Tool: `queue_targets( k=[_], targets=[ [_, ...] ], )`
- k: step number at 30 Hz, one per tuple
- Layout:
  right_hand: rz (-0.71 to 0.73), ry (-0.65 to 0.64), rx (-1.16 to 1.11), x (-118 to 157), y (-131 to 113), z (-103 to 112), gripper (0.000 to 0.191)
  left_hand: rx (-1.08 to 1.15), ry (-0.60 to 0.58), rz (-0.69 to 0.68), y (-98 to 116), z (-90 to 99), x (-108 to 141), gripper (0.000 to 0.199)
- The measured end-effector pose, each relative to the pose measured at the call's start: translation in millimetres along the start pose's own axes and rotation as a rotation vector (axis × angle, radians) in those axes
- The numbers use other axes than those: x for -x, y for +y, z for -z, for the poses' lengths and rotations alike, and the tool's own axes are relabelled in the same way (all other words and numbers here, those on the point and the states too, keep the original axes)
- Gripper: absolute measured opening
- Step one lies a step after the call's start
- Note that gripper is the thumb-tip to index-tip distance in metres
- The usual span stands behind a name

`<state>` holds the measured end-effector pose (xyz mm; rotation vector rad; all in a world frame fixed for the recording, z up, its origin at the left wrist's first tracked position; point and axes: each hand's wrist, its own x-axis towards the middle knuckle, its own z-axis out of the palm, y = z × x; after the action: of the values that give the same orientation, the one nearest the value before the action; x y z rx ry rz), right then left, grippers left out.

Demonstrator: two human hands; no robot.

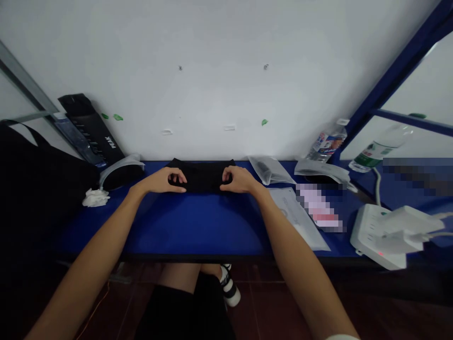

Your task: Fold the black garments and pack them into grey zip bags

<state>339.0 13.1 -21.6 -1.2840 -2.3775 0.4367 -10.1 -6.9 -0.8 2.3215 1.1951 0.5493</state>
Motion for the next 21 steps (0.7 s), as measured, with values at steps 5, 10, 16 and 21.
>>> queue_targets(
  k=[5,10,16,21],
  targets=[
    [0.069,-0.166,0.034,4,7,3,0.043,0.056,-0.124,0.009,-6,12.7,6,0.040],
    [-0.004,0.043,0.044,-2,16,-2,0.034,0.045,-0.097,0.023,-11,21.0,9,0.056],
    [-0.143,0.252,0.030,-6,11,-4,0.018,0.036,0.023,0.079,-25,18.8,8,0.027],
    [-0.271,0.399,-0.023,-7,4,0,0.010,0.207,0.108,0.133,-22,21.0,9,0.037]
  ],
)
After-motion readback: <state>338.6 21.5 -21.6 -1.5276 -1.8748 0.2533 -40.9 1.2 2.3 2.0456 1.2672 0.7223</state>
